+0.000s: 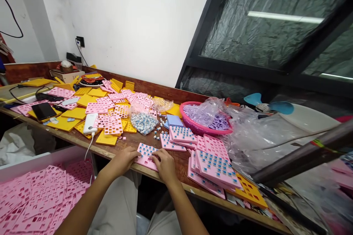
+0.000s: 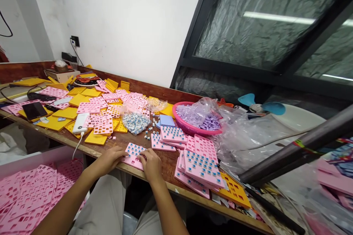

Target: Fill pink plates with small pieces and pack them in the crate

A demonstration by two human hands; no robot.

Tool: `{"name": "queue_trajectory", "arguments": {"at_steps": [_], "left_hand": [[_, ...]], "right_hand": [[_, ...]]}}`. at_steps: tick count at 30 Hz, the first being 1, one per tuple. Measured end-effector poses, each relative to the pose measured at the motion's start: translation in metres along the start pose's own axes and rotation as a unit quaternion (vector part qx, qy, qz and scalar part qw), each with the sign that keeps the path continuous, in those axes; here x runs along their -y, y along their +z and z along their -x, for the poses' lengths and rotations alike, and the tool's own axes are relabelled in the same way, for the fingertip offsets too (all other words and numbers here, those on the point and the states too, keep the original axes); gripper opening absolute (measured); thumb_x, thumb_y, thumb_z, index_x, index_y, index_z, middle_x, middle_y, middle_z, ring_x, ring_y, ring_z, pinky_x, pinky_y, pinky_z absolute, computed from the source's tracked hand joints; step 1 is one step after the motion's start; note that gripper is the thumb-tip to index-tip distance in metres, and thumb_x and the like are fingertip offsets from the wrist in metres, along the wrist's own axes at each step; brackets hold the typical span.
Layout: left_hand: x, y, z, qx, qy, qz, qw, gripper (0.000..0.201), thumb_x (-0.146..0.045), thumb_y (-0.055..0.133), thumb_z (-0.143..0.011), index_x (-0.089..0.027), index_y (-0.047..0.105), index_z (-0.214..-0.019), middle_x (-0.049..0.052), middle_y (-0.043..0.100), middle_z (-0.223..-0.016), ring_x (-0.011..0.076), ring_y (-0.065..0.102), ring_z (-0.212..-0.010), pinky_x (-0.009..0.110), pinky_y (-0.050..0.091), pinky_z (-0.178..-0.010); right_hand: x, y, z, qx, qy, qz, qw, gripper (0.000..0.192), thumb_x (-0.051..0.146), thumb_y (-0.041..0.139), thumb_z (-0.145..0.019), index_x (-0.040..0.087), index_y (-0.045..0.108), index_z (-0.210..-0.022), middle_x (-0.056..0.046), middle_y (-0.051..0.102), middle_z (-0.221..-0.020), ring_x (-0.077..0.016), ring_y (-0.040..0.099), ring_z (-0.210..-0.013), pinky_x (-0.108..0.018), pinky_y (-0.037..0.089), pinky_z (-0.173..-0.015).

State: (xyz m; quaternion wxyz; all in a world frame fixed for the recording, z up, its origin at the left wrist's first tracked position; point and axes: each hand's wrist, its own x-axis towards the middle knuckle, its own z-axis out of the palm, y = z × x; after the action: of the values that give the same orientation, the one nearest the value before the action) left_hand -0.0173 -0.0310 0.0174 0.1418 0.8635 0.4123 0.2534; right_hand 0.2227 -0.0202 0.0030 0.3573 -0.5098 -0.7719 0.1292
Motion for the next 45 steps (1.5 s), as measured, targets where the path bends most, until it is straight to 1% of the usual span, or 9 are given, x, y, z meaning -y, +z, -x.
{"name": "queue_trajectory", "arguments": {"at_steps": [6, 13, 16, 20, 26, 31, 36, 41, 45], "left_hand": [[-0.022, -0.016, -0.018, 0.100, 0.002, -0.135, 0.986, 0.020, -0.005, 0.051, -0.089, -0.019, 0.061, -0.098, 0.009, 0.068, -0.098, 0.0241, 0.064, -0.097, 0.033, 0.048, -0.086], [-0.050, -0.028, -0.033, 0.178, -0.018, -0.219, 0.959, 0.017, -0.004, 0.053, -0.090, -0.013, 0.061, -0.102, 0.016, 0.072, -0.101, 0.0293, 0.069, -0.099, 0.038, 0.051, -0.086], [-0.053, -0.029, -0.035, 0.185, -0.026, -0.222, 0.957, 0.017, -0.004, 0.054, -0.089, -0.012, 0.062, -0.101, 0.017, 0.073, -0.099, 0.0304, 0.069, -0.098, 0.039, 0.052, -0.085], [-0.051, -0.018, -0.028, 0.150, -0.009, -0.214, 0.965, 0.013, -0.007, 0.057, -0.089, -0.012, 0.064, -0.099, 0.018, 0.073, -0.097, 0.0322, 0.068, -0.100, 0.041, 0.052, -0.087], [-0.024, -0.019, -0.032, 0.107, -0.032, -0.183, 0.977, 0.017, -0.013, 0.060, -0.086, -0.018, 0.068, -0.100, 0.011, 0.075, -0.090, 0.0267, 0.070, -0.085, 0.033, 0.050, -0.075], [0.009, -0.021, -0.109, 0.034, 0.001, -0.078, 0.996, 0.022, -0.017, 0.058, -0.086, -0.022, 0.074, -0.100, 0.005, 0.076, -0.097, 0.0207, 0.068, -0.088, 0.026, 0.047, -0.075], [0.032, 0.019, -0.179, 0.093, 0.066, -0.043, 0.993, 0.019, -0.013, 0.068, -0.077, -0.022, 0.077, -0.092, 0.004, 0.075, -0.093, 0.0188, 0.067, -0.085, 0.024, 0.046, -0.076], [0.057, 0.042, -0.182, 0.085, 0.071, -0.019, 0.994, 0.012, -0.012, 0.068, -0.079, -0.017, 0.075, -0.086, 0.006, 0.073, -0.094, 0.0194, 0.065, -0.091, 0.025, 0.047, -0.082], [0.068, 0.041, -0.175, 0.081, 0.067, -0.014, 0.994, 0.021, -0.009, 0.060, -0.082, -0.018, 0.076, -0.092, 0.007, 0.071, -0.096, 0.0204, 0.064, -0.091, 0.027, 0.047, -0.084]], "right_hand": [[0.003, 0.000, 0.001, 0.010, -0.010, 0.027, 1.000, 0.012, 0.025, 0.063, -0.093, 0.021, 0.073, -0.087, -0.005, 0.068, -0.090, -0.0197, 0.065, -0.085, -0.030, 0.048, -0.079], [0.013, 0.000, 0.016, 0.033, -0.115, 0.243, 0.963, 0.024, 0.024, 0.048, -0.101, 0.018, 0.069, -0.111, -0.012, 0.068, -0.103, -0.0262, 0.057, -0.097, -0.039, 0.044, -0.084], [0.016, -0.006, 0.016, 0.069, -0.142, 0.271, 0.950, 0.025, 0.026, 0.048, -0.101, 0.017, 0.068, -0.113, -0.012, 0.068, -0.102, -0.0265, 0.056, -0.096, -0.040, 0.043, -0.081], [0.012, -0.010, 0.018, 0.056, -0.139, 0.225, 0.963, 0.028, 0.026, 0.047, -0.102, 0.018, 0.065, -0.120, -0.012, 0.067, -0.112, -0.0257, 0.055, -0.104, -0.039, 0.044, -0.086], [0.007, -0.006, 0.024, 0.024, -0.120, 0.176, 0.977, 0.028, 0.026, 0.049, -0.100, 0.019, 0.065, -0.122, -0.012, 0.066, -0.114, -0.0263, 0.056, -0.106, -0.042, 0.048, -0.090], [0.006, -0.007, 0.022, 0.023, -0.105, 0.140, 0.984, 0.029, 0.025, 0.052, -0.099, 0.021, 0.064, -0.124, -0.011, 0.065, -0.114, -0.0272, 0.056, -0.105, -0.045, 0.049, -0.092], [0.000, -0.014, 0.024, 0.027, -0.078, 0.047, 0.995, 0.027, 0.026, 0.056, -0.096, 0.022, 0.066, -0.121, -0.010, 0.066, -0.114, -0.0259, 0.058, -0.106, -0.043, 0.049, -0.095], [-0.016, -0.030, 0.006, -0.003, -0.025, -0.051, 0.998, 0.024, 0.024, 0.054, -0.097, 0.023, 0.066, -0.117, -0.008, 0.066, -0.111, -0.0209, 0.062, -0.100, -0.034, 0.051, -0.089], [-0.032, -0.037, -0.047, 0.033, -0.059, 0.079, 0.995, 0.028, 0.014, 0.054, -0.093, 0.021, 0.068, -0.116, -0.009, 0.067, -0.112, -0.0231, 0.061, -0.103, -0.037, 0.048, -0.092]]}}
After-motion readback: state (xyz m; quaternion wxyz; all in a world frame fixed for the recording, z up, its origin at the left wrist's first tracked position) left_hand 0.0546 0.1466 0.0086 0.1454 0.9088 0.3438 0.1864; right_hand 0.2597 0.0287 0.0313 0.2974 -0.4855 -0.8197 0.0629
